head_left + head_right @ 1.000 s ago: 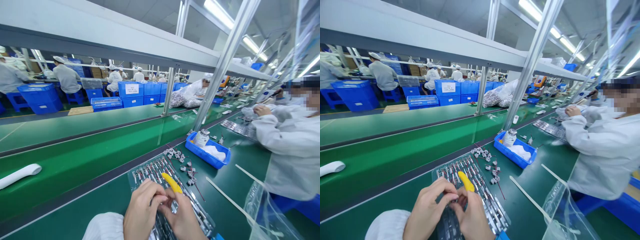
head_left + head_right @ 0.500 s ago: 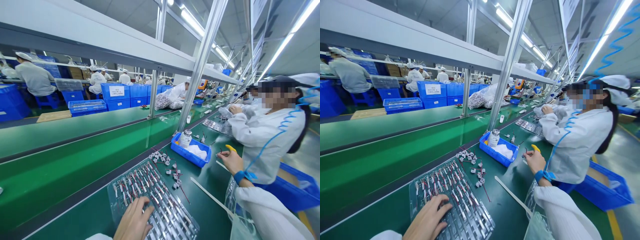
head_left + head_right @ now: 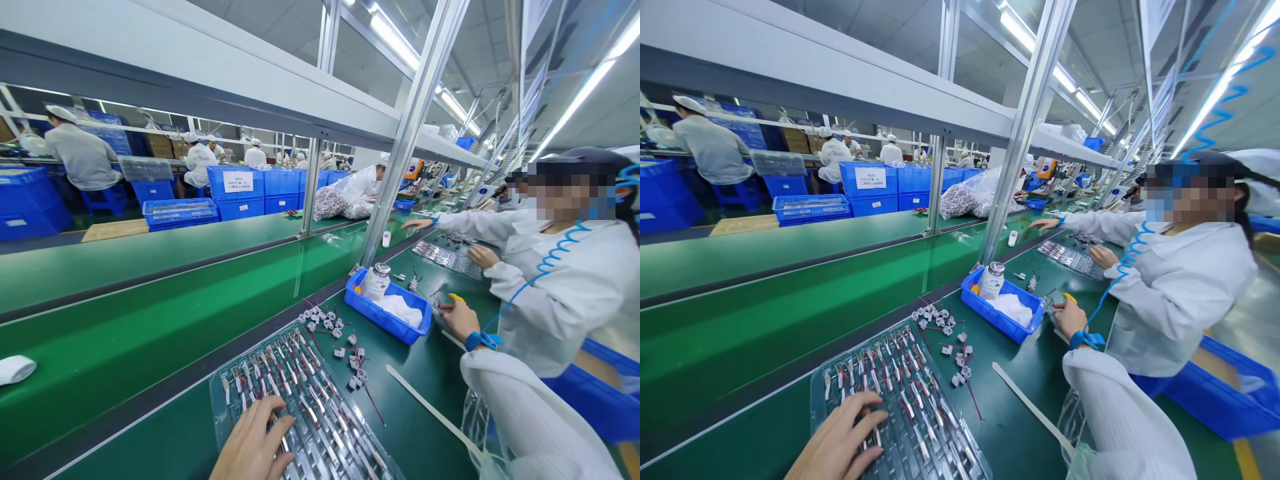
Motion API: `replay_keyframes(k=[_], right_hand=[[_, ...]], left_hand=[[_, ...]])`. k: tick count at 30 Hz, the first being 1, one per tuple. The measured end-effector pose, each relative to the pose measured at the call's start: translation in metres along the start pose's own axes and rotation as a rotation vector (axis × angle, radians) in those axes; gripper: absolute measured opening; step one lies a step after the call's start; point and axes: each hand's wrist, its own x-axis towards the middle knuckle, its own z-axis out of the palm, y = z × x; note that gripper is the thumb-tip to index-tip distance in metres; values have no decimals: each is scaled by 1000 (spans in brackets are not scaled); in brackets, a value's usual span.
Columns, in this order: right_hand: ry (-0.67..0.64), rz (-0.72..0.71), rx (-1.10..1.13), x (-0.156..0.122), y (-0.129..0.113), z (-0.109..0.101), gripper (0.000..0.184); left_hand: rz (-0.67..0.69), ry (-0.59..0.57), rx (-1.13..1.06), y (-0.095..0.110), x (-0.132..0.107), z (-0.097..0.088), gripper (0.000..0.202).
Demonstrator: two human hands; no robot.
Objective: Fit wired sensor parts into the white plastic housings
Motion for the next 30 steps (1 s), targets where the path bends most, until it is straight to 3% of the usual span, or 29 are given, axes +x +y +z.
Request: replay_keyframes(k=[4,7,11,13,21,25,30], right_hand=[[143,-19,57,-26,-7,-19,20],[210,-180,150,-71,-25,-23,27],[-11,-563,269,-141,-55,-4,17],[-90,-666,272,-162,-69,8,15],[-234,-914,175,-175,-126,25,11],[-272,-949,156,-180,-146,30,18],[-321,-945,269,-206,-160,12,9]], left_hand=[[-36,-2,-54,3,1,-6,27],[-112,-11,-126,3,2,-9,29],[-225,24,-256,-1,8,-17,25],[-282,65,-303,-3,10,-23,22],[-362,75,-320,-8,8,-32,21],[-399,72,-317,-7,6,-34,20],[-351,95,-340,4,3,-38,30]])
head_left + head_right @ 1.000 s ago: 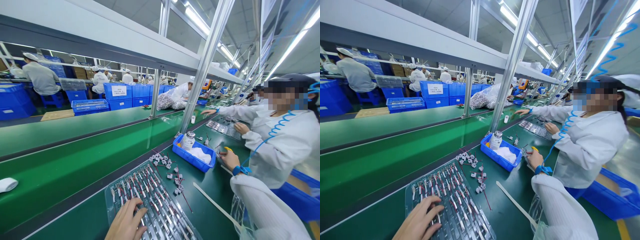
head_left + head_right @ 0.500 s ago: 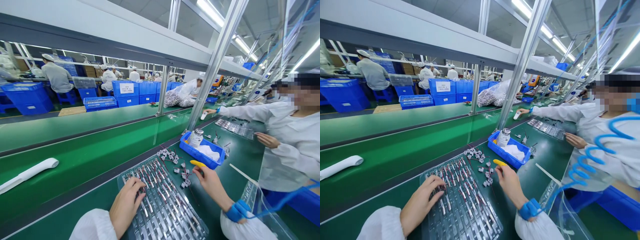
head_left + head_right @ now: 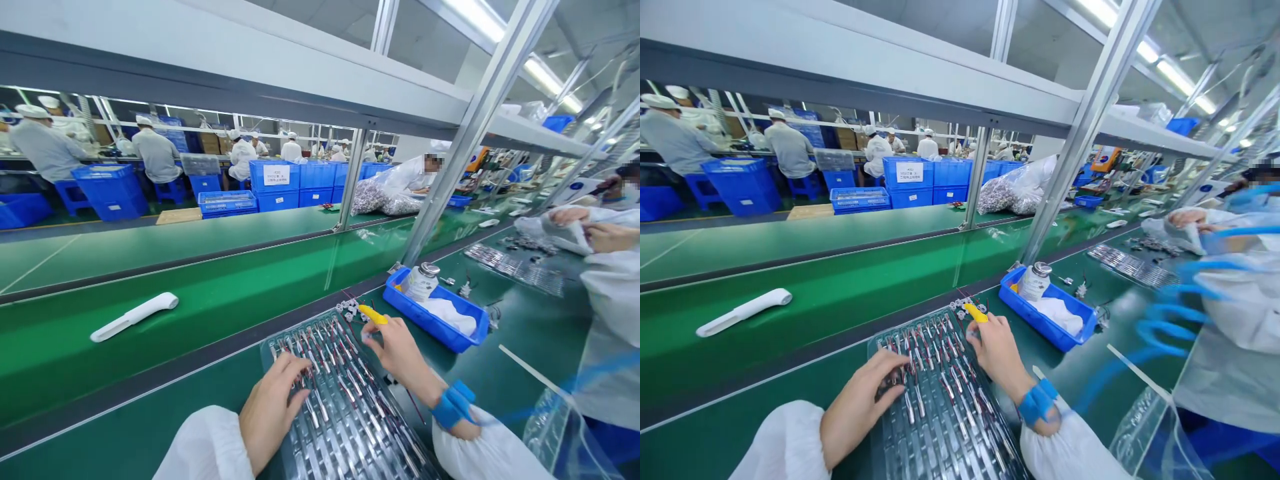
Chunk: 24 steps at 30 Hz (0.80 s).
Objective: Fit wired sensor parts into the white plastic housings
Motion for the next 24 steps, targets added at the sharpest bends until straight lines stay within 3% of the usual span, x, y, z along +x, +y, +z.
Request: replay_keyframes(k=[1,3,5,7,9,11,14,21,24], right_hand=[[-21,-10,102,-4,-12,-1,4],[-98,-10,450,-13,-37,1,12],[-184,27,826,-20,-56,7,22],[-217,83,921,-24,-62,15,24],[-175,144,702,-26,-57,22,16],[-84,201,429,-30,-47,30,7],[-8,233,269,-38,-37,43,17],[21,262,398,-46,-37,56,10],[-19,275,672,-45,-42,48,17]], left_hand=[[56,11,-5,3,-2,1,38],[195,60,-11,7,-5,5,44],[298,124,-18,10,-8,6,34],[308,160,-54,10,-10,4,26],[215,183,-173,7,-10,-3,19],[4,206,-394,4,-8,-11,14],[-287,211,-666,-1,-3,-20,22],[-539,65,-1091,6,-3,-16,40],[-600,29,-1239,14,-6,-8,46]])
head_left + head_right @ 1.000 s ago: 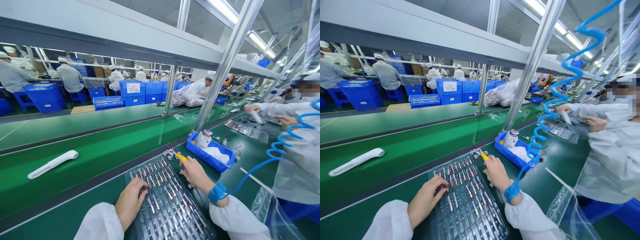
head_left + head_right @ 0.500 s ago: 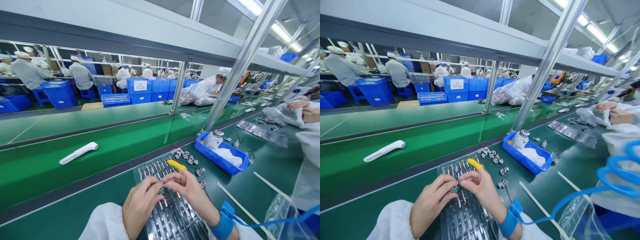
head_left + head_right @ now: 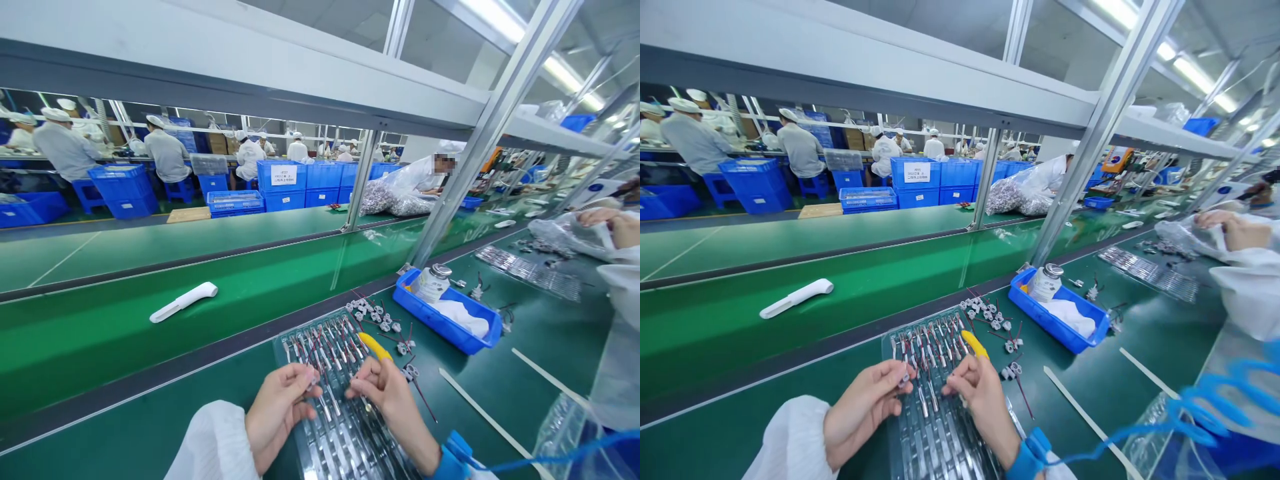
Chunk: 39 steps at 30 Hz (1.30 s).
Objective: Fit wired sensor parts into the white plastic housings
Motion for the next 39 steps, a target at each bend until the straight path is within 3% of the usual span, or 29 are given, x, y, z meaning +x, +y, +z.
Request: replay_keyframes(k=[4,9,14,21,25,28,30,35,39], right_hand=[[-96,125,418,-12,-21,8,32],[-79,202,502,-24,-40,24,49],[-70,238,536,-22,-40,26,54],[-31,440,619,-25,-20,38,61],[-101,367,621,-27,-27,36,62],[-239,334,652,-28,-34,31,65],[-281,377,674,-28,-35,31,66],[-209,456,711,-31,-31,39,63],[-195,378,642,-35,-36,40,57]], left_hand=[[-43,-37,-123,-10,0,11,49],[-37,-121,-177,-13,-1,14,49],[-1,-143,-126,-12,-3,8,45],[188,-238,38,-12,-4,13,32],[297,-164,180,-4,-6,12,25],[255,-83,375,-1,-10,8,25],[260,-109,531,-3,-13,6,27],[417,-190,804,-16,-17,14,14],[403,-127,704,-16,-14,17,21]])
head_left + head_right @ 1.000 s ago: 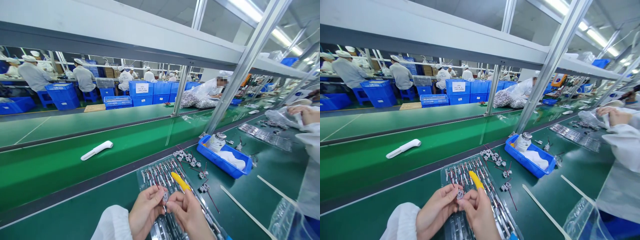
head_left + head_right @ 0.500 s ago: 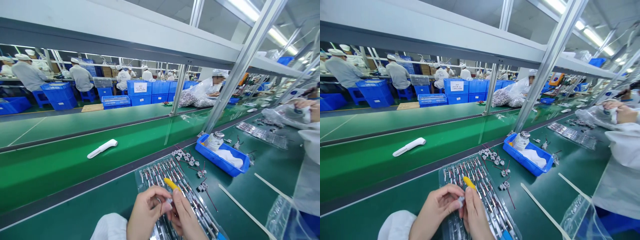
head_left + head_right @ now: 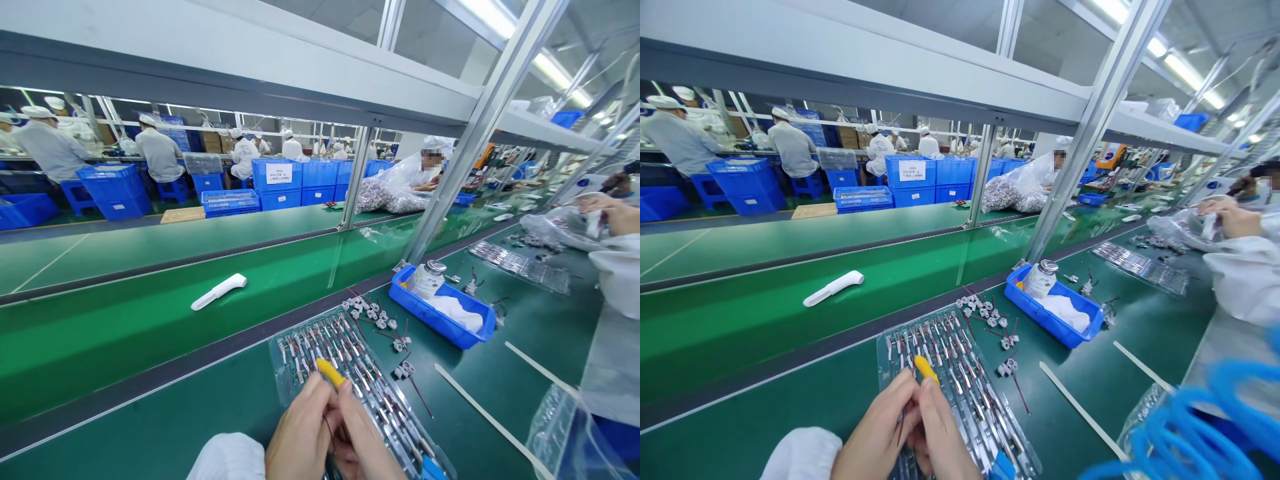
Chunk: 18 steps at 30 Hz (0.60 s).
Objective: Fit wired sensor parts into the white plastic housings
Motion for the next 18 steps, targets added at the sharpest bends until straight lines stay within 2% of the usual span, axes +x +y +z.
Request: replay_keyframes(k=[3,6,9,14,18], right_hand=[[24,-144,-167,-2,-5,-3,49],[93,-247,-267,-1,-6,-10,47],[166,-272,-299,-3,-6,-16,48],[155,-257,-245,-13,-3,-13,43],[151,-245,-187,-15,4,-5,41]], left_hand=[[-109,79,-184,0,4,-8,25],[-217,63,-285,0,6,-16,24],[-324,19,-436,3,4,-24,25],[-409,-70,-844,7,2,-35,34],[-387,-59,-890,3,3,-34,33]])
